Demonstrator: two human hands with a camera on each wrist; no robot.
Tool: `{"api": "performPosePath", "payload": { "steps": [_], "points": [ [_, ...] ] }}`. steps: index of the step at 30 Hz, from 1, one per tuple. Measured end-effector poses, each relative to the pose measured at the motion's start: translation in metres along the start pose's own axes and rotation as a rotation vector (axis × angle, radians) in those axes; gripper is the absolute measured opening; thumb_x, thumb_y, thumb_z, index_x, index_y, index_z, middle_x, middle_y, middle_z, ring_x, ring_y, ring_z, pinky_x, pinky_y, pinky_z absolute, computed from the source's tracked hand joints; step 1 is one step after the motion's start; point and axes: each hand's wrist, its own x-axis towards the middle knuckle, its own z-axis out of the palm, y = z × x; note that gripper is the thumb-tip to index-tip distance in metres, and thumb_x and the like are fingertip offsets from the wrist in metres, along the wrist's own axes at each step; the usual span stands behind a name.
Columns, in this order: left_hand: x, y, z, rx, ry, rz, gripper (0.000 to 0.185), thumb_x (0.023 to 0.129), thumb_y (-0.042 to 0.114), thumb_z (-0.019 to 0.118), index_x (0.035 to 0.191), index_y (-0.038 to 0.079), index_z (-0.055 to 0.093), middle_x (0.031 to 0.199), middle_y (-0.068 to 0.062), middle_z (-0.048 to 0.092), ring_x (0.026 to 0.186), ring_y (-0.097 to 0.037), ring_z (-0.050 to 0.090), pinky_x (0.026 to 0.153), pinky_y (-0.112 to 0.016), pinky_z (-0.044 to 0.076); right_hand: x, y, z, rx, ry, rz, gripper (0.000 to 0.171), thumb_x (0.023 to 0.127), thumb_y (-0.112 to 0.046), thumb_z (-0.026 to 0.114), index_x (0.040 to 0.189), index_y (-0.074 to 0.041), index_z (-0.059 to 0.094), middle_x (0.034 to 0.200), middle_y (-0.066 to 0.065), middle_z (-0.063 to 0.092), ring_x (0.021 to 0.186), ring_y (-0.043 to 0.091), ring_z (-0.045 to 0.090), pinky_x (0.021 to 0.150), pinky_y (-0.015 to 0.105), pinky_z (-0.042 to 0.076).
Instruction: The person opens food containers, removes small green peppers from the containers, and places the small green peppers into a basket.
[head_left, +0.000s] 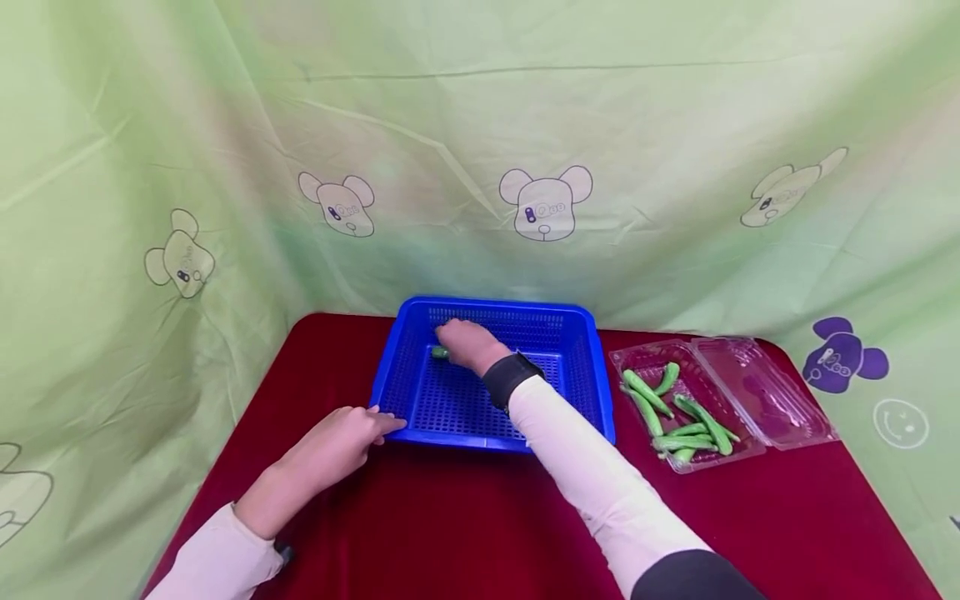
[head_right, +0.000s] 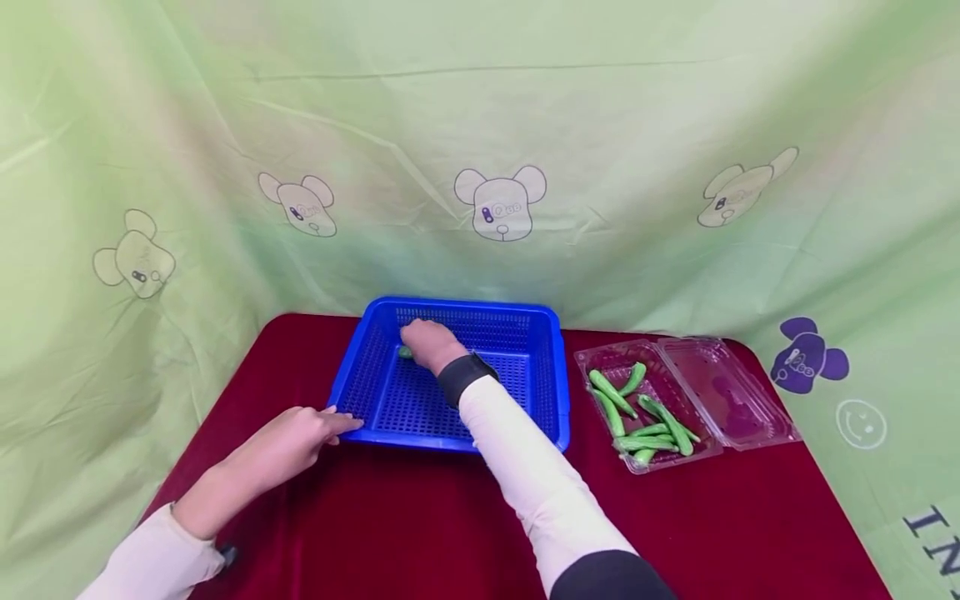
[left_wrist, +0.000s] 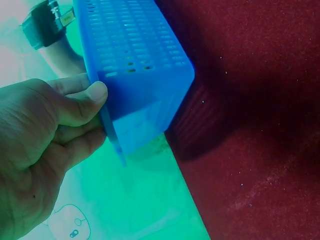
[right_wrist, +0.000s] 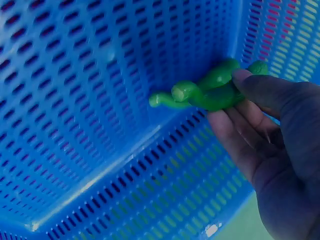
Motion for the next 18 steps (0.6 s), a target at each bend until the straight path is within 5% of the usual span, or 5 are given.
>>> {"api": "performPosePath", "payload": {
  "steps": [11, 18],
  "points": [
    [0.001, -0.002, -0.002, -0.001, -0.012, -0.012, 0.042, 0.078, -0.017, 0.067, 0.113, 0.004, 0.078, 0.079, 0.001, 0.075, 0.075, -0.011, 0.074, 0.073, -0.028, 0.064, 0.008, -0.014, 0.016, -0.072, -0.091, -0.014, 0.011, 0.090, -0.007, 0.073, 0.101, -0.011, 0.075, 0.105, 0.009, 0.077, 0.096, 0.025, 0.075, 0.084, 0.039, 0.063],
    [0.001, -0.001, -0.002, -0.017, -0.026, -0.018, 0.043, 0.078, -0.018, 0.067, 0.114, 0.004, 0.078, 0.083, 0.000, 0.076, 0.078, -0.014, 0.076, 0.078, -0.031, 0.064, 0.007, -0.013, 0.023, -0.056, -0.104, 0.011, 0.024, 0.085, -0.015, 0.081, 0.108, -0.012, 0.073, 0.110, 0.008, 0.076, 0.100, 0.025, 0.074, 0.088, 0.038, 0.062]
  ]
}}
